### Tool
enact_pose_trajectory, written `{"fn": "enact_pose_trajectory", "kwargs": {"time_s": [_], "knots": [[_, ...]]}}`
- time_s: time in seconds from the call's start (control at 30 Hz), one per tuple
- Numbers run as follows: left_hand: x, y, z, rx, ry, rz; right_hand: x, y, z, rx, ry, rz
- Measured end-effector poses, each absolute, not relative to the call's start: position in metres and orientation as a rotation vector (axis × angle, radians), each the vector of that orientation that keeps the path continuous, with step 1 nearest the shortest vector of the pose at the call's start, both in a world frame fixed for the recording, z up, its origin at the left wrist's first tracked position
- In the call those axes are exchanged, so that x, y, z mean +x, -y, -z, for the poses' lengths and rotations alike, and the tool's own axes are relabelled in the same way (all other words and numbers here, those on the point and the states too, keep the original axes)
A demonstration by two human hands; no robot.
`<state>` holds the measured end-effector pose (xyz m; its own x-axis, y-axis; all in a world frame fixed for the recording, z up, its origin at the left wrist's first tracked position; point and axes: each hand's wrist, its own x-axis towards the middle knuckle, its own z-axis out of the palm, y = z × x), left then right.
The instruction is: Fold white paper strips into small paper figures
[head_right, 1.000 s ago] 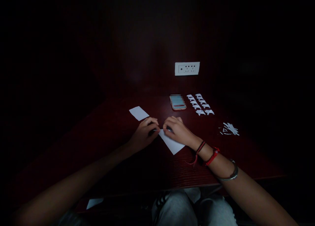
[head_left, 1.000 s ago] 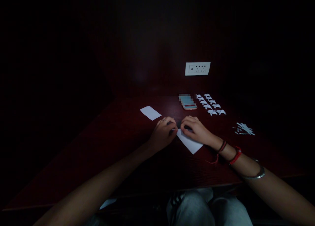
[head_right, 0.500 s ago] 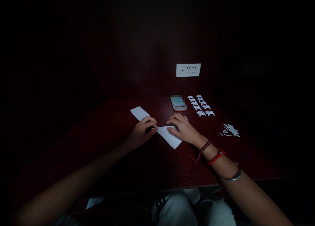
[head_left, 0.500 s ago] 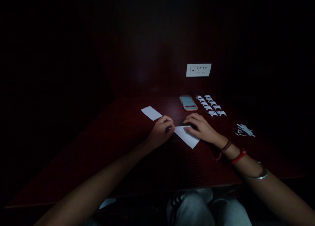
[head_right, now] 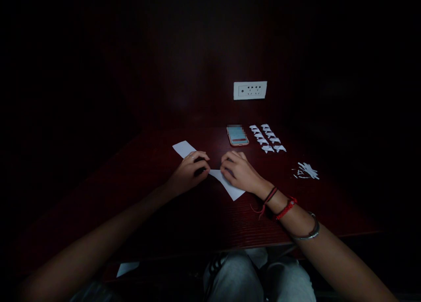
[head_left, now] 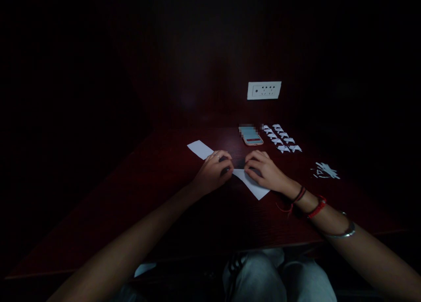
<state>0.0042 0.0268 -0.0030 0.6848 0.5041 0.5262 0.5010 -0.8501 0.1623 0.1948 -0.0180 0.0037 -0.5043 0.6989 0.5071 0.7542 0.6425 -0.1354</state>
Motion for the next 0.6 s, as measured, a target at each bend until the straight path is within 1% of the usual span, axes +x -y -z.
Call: {"fn": "enact_pose_trajectory", "kwargs": {"time_s": [0.1, 0.2, 0.33, 0.37, 0.43, 0.6], "knots": [[-0.009, -0.039, 0.001, 2.928, -0.822, -0.850, 0.198, 0.018, -0.005, -1.130, 2.318, 0.102], [-0.028, -0.056, 0.000, 2.926, -0.924, -0.840, 0.205, 0.014, -0.002, -1.162, 2.259, 0.040], [-0.037, -0.062, 0.001, 2.802, -1.081, -0.996, 0.214, 0.007, 0.004, -1.133, 2.287, -0.213], [-0.034, -0.059, 0.001, 2.795, -1.046, -1.007, 0.214, 0.006, 0.006, -1.128, 2.301, -0.278], [-0.023, -0.049, 0.003, 2.842, -0.870, -0.917, 0.213, 0.004, 0.009, -1.134, 2.318, -0.365], [-0.004, -0.029, 0.011, 2.999, -0.470, -0.560, 0.207, 0.003, 0.013, -1.183, 2.297, -0.395]]}}
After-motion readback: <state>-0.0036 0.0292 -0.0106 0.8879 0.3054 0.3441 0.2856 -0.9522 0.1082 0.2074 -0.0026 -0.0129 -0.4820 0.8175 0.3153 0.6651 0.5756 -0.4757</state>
